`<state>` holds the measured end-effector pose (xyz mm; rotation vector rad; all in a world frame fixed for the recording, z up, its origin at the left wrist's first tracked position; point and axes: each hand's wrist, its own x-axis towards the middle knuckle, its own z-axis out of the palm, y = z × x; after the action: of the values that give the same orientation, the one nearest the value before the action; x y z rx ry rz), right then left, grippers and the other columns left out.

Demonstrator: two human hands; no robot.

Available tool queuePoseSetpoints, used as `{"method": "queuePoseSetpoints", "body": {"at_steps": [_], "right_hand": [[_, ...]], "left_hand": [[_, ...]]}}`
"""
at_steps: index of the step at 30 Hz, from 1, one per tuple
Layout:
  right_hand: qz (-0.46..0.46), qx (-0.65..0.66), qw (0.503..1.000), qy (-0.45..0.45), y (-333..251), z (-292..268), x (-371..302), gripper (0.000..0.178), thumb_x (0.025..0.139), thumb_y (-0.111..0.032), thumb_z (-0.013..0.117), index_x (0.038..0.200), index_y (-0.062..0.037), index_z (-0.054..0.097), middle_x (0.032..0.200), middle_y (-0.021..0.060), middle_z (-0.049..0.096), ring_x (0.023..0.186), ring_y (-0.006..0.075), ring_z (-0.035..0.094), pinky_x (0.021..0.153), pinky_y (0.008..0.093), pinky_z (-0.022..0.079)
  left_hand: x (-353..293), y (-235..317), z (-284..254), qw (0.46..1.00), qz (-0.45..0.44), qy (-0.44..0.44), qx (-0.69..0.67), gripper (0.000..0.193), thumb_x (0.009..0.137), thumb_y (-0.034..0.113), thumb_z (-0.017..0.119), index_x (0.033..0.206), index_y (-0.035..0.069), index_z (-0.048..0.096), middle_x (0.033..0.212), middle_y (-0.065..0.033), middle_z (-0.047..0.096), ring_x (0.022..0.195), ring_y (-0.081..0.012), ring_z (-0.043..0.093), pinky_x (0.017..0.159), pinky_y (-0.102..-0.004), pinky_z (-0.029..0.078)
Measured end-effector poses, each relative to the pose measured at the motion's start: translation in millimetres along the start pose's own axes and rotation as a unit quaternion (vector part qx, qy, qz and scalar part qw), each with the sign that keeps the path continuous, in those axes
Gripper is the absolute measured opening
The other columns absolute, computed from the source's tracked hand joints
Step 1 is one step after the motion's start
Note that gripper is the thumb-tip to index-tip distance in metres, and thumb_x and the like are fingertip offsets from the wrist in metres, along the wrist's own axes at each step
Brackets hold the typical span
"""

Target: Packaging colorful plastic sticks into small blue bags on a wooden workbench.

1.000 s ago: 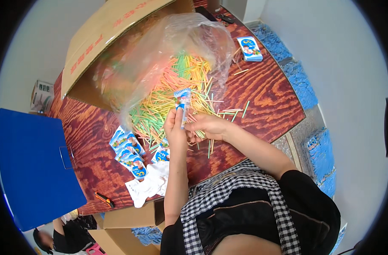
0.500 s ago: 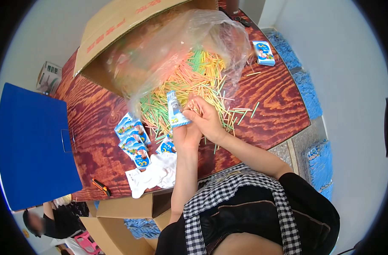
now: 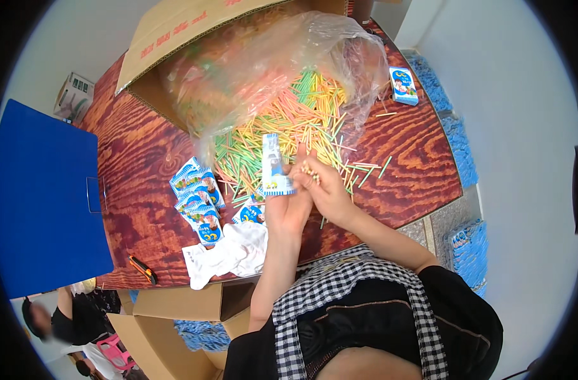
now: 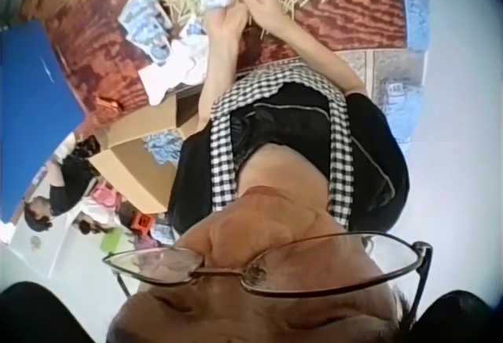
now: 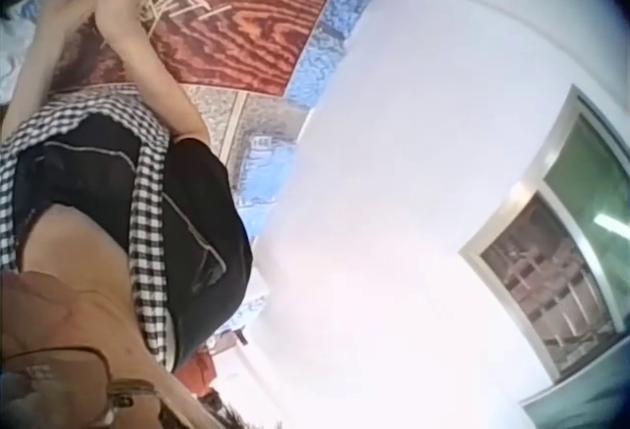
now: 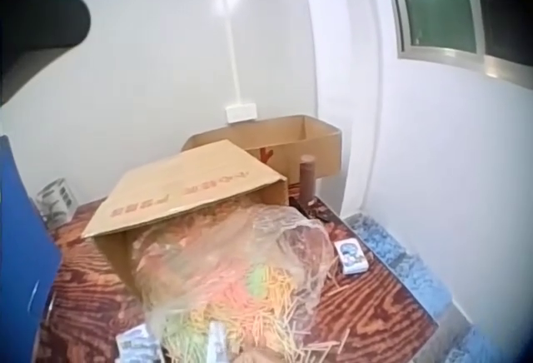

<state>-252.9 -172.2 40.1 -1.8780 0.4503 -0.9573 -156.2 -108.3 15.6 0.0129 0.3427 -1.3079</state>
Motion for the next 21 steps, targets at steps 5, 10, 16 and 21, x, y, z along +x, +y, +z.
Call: {"method": "queuePoseSetpoints", "body": {"at_steps": [5,10,16,21], "right_hand": [[0.208,0.238,0.946,-0.073,10,-17,0,0.016,0.097,-0.013,0.051,0.105,0.0006,0.052,0.078,-0.0010,0.053,0.070,0.0061,0.048,0.063,0.0211,0.041],[0.003,0.065,0.997,-0.049,19,-12,-20,0.035,0.090,-0.016,0.059,0.120,0.0012,0.051,0.101,0.0102,0.061,0.091,0.0189,0.059,0.078,0.0320,0.048],[0.296,0.193,0.924,-0.149,21,-24,-16,0.028,0.088,-0.021,0.060,0.106,0.0010,0.058,0.094,0.0067,0.062,0.087,0.0138,0.057,0.075,0.0292,0.048],[0.077,0.086,0.984,-0.138,31,-24,-16,0.029,0.081,-0.018,0.062,0.101,0.0032,0.059,0.091,0.0190,0.064,0.083,0.0267,0.063,0.068,0.0348,0.048]], "left_hand": [[-26,-3,46,0.865,0.230,-0.047,0.443,0.029,0.093,0.013,0.050,0.118,-0.001,0.055,0.132,-0.0201,0.050,0.130,-0.0280,0.042,0.110,-0.0425,0.030],[-27,-12,66,0.355,0.263,-0.244,0.863,0.020,0.089,0.009,0.054,0.107,-0.001,0.058,0.126,-0.0168,0.056,0.127,-0.0335,0.045,0.111,-0.0471,0.027],[-30,-14,48,0.513,0.195,-0.167,0.819,0.013,0.088,0.007,0.055,0.092,-0.004,0.057,0.133,-0.0201,0.050,0.127,-0.0382,0.044,0.108,-0.0463,0.030],[-32,-21,55,0.274,0.260,-0.255,0.890,0.007,0.085,0.004,0.056,0.083,-0.001,0.054,0.134,-0.0205,0.049,0.127,-0.0402,0.043,0.107,-0.0514,0.030]]}}
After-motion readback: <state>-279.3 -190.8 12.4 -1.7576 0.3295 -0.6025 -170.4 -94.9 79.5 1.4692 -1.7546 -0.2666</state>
